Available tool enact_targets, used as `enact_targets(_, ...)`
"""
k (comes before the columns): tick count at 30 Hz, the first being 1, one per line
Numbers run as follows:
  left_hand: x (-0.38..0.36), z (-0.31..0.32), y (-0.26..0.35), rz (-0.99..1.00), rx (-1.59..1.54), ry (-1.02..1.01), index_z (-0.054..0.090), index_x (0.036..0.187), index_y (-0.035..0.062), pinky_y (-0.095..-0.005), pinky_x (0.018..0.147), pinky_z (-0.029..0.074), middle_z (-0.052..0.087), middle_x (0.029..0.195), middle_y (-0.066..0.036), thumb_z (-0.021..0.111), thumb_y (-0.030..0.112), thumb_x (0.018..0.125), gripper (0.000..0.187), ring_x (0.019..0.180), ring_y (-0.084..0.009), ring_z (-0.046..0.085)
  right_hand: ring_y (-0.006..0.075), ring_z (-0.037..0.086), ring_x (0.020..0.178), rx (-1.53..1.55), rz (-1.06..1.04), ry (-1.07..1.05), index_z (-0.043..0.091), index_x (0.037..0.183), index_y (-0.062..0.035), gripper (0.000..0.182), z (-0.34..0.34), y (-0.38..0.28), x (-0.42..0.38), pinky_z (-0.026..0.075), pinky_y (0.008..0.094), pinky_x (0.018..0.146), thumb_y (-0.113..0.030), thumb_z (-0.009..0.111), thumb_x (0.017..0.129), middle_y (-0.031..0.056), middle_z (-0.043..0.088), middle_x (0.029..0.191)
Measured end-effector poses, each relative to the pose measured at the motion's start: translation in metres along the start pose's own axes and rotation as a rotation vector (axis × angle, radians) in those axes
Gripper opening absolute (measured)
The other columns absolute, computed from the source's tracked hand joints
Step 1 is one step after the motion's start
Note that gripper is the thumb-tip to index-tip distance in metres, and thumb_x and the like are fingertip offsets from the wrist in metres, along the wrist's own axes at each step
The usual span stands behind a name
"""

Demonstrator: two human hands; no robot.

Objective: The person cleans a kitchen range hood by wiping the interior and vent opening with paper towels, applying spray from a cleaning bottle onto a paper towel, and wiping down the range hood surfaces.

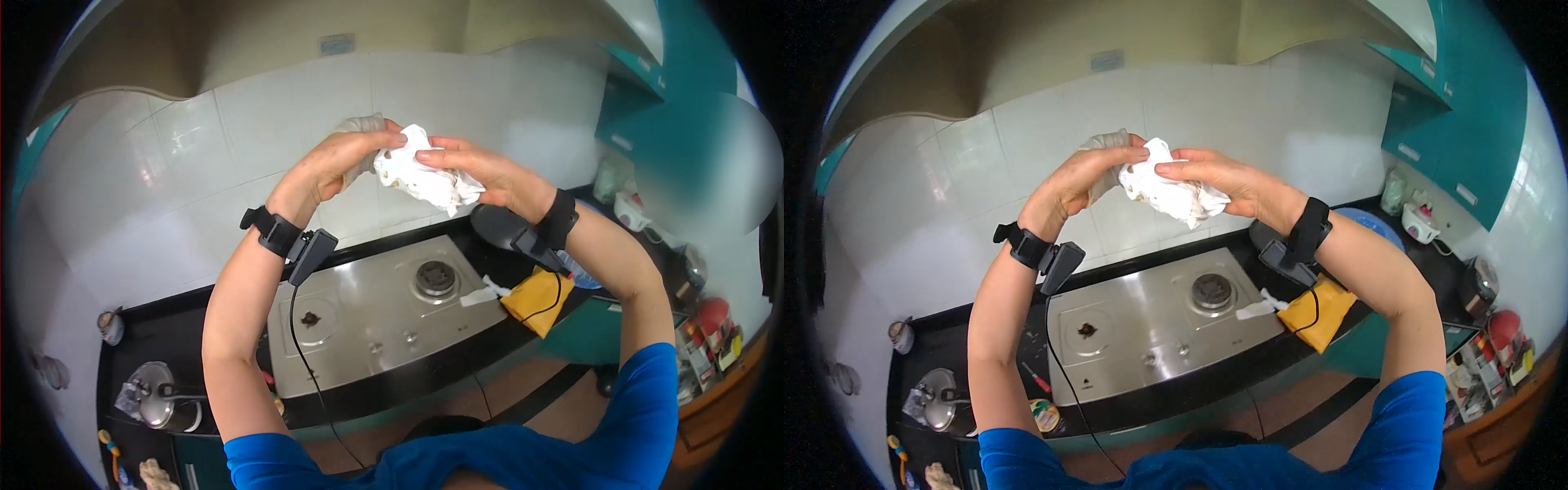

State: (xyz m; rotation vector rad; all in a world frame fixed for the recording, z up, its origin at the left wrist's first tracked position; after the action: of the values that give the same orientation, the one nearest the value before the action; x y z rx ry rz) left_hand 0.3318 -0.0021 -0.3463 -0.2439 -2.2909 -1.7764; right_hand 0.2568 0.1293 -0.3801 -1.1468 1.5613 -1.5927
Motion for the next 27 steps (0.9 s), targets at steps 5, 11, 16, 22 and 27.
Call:
enact_targets(5,0.059,-0.009,-0.019,0.076,-0.284,-0.103,0.065,0.109,0.0036,-0.0285,0.084,0.049,0.064,0.103,-0.006,0.062,0.023,0.091,0.026,0.097,-0.0153,0.061,0.0161,0.068,0.094,0.105,0.034,0.021,0.056,0.124,-0.0022,0.042,-0.037,-0.009,0.019,0.057,0.0302,0.083,-0.032,0.064,0.096,0.0082,0.066,0.112)
enact_targets(11,0.095,-0.022,-0.014,0.187,-0.428,-0.196,0.064,0.111,0.0019,-0.0289,0.083,0.052,0.066,0.105,-0.007,0.063,0.02,0.093,0.026,0.096,-0.0166,0.065,0.0187,0.067,0.098,0.14,-0.029,0.185,0.057,0.123,-0.002,0.032,-0.058,-0.028,0.051,0.057,0.0333,0.087,-0.024,0.055,0.1,0.0093,0.066,0.115)
enact_targets(16,0.122,-0.037,0.003,0.335,-0.65,-0.288,0.064,0.115,0.0029,-0.0296,0.085,0.052,0.065,0.106,-0.007,0.063,0.023,0.096,0.028,0.1,-0.0169,0.063,0.0192,0.066,0.103,-0.128,-0.098,0.348,0.057,0.123,-0.0014,0.032,-0.057,-0.081,0.073,0.056,0.0342,0.09,-0.025,0.048,0.104,0.0111,0.065,0.118)
enact_targets(22,0.125,0.0,-0.008,0.532,-0.993,-0.326,0.061,0.119,0.002,-0.0325,0.093,0.05,0.065,0.111,-0.006,0.061,0.025,0.099,0.031,0.104,-0.0188,0.062,0.0162,0.065,0.101,-0.405,-0.188,0.489,0.056,0.127,-0.0029,0.037,-0.081,-0.081,0.061,0.055,0.0328,0.085,-0.031,0.048,0.104,0.0093,0.064,0.116)
enact_targets(27,0.134,-0.011,-0.006,0.638,-1.212,-0.291,0.054,0.129,0.0007,-0.0351,0.104,0.045,0.062,0.124,-0.01,0.057,0.024,0.102,0.036,0.119,-0.0222,0.057,0.0188,0.057,0.111,-0.47,-0.334,0.768,0.055,0.13,-0.0057,0.05,-0.065,-0.09,0.036,0.048,0.0337,0.09,-0.043,0.061,0.096,0.0091,0.059,0.122)
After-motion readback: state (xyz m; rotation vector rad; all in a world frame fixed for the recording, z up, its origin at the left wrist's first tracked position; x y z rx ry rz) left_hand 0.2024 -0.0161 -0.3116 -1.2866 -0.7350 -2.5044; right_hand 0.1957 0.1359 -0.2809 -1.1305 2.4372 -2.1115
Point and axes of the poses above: each hand's wrist, its own x-axis towards the middle knuckle, its own z-axis out of the palm, y = z × x, the point moved 7 cm from there along x, towards the middle knuckle
